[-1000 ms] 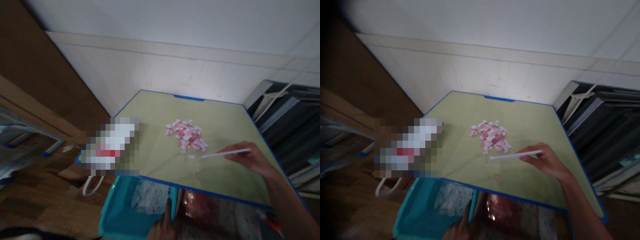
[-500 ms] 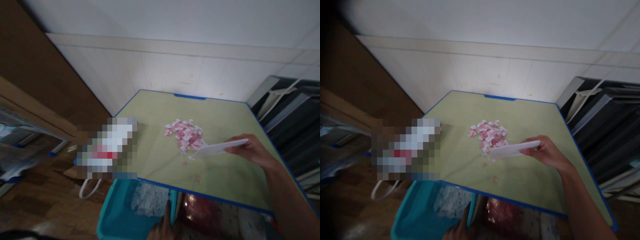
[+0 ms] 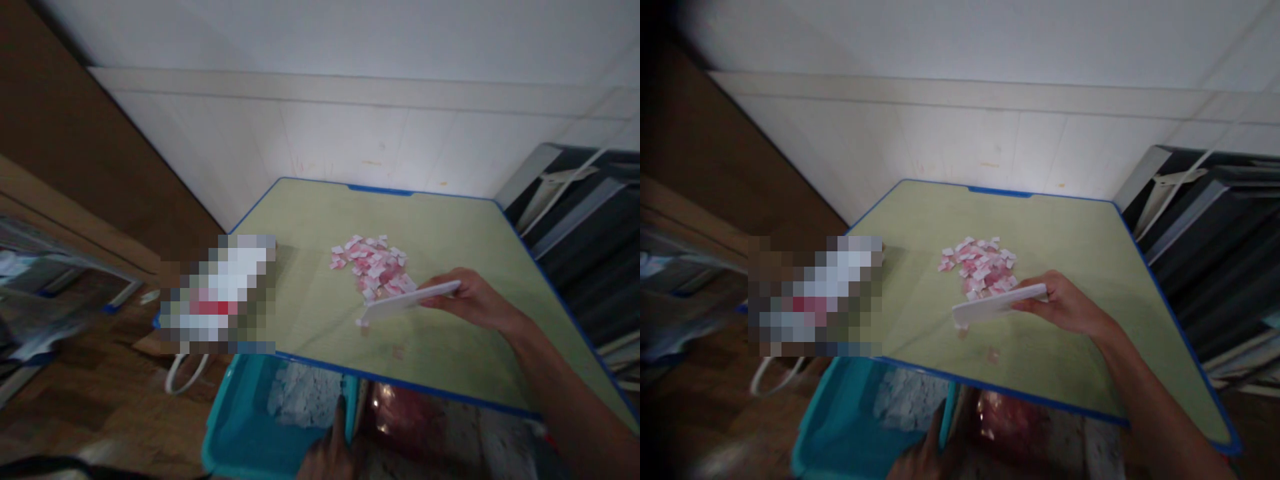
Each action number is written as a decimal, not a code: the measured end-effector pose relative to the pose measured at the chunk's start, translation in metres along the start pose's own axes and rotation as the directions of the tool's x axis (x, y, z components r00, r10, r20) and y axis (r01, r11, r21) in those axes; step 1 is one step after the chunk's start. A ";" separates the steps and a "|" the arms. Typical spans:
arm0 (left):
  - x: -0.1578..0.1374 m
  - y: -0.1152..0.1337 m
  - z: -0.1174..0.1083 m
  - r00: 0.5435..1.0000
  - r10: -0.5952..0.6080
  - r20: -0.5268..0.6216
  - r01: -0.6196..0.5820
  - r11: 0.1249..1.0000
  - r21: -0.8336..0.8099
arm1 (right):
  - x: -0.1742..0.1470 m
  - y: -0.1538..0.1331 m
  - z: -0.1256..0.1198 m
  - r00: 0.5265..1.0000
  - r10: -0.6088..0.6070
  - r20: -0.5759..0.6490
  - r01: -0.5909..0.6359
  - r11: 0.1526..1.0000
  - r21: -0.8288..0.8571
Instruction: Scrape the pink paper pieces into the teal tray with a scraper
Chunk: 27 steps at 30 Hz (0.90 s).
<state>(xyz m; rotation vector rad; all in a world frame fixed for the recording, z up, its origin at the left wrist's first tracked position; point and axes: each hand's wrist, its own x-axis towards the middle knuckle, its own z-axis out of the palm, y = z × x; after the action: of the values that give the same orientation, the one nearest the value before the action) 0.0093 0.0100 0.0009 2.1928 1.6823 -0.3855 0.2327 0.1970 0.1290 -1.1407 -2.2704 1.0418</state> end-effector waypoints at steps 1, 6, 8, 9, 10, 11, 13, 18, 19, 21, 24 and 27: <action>0.000 -0.001 -0.001 1.000 0.017 -0.006 -0.017 1.000 -0.010 | 0.005 -0.004 0.002 1.000 -0.028 0.013 0.029 1.000 -0.008; -0.002 -0.003 -0.003 0.998 0.052 -0.030 -0.054 0.997 -0.062 | 0.034 -0.034 0.022 0.969 -0.233 0.080 0.238 0.969 -0.070; -0.001 -0.003 -0.002 0.999 0.043 -0.017 -0.044 0.997 -0.068 | 0.046 -0.047 0.036 0.944 -0.313 0.102 0.319 0.946 -0.049; 0.000 -0.002 -0.002 0.999 0.040 0.001 -0.040 0.996 -0.076 | 0.050 -0.053 0.044 0.932 -0.342 0.125 0.347 0.937 -0.028; 0.000 -0.002 -0.002 0.999 0.032 0.022 -0.030 0.996 -0.085 | 0.053 -0.058 0.051 0.918 -0.371 0.139 0.374 0.927 -0.001; 0.001 -0.002 -0.001 0.998 0.036 0.049 -0.031 0.994 -0.101 | 0.056 -0.063 0.058 0.907 -0.394 0.147 0.395 0.918 0.023; 0.001 -0.002 0.002 0.997 0.023 0.076 -0.013 0.991 -0.130 | 0.057 -0.068 0.068 0.897 -0.419 0.144 0.416 0.908 0.050; 0.001 -0.002 0.011 0.999 0.022 0.025 -0.018 0.992 -0.127 | 0.055 -0.065 0.069 0.949 -0.306 0.069 0.306 0.952 0.020; 0.001 -0.002 0.011 1.000 0.021 0.014 -0.019 0.992 -0.128 | 0.054 -0.063 0.068 0.957 -0.282 0.073 0.281 0.959 0.018; 0.001 -0.002 0.011 1.000 0.016 0.020 -0.013 0.990 -0.138 | 0.052 -0.061 0.068 0.963 -0.255 0.086 0.255 0.967 0.017; 0.001 -0.002 0.007 0.998 0.016 0.059 -0.008 0.990 -0.141 | 0.049 -0.062 0.069 0.964 -0.244 0.106 0.242 0.970 0.034; 0.001 -0.001 0.004 0.998 -0.012 0.060 0.021 0.989 -0.145 | 0.046 -0.064 0.063 0.972 -0.219 0.080 0.213 0.974 0.078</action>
<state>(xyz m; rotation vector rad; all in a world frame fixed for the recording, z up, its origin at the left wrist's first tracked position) 0.0082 0.0096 -0.0037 2.0447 1.6438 -0.3182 0.1332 0.1809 0.1379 -0.8130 -2.3442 1.0928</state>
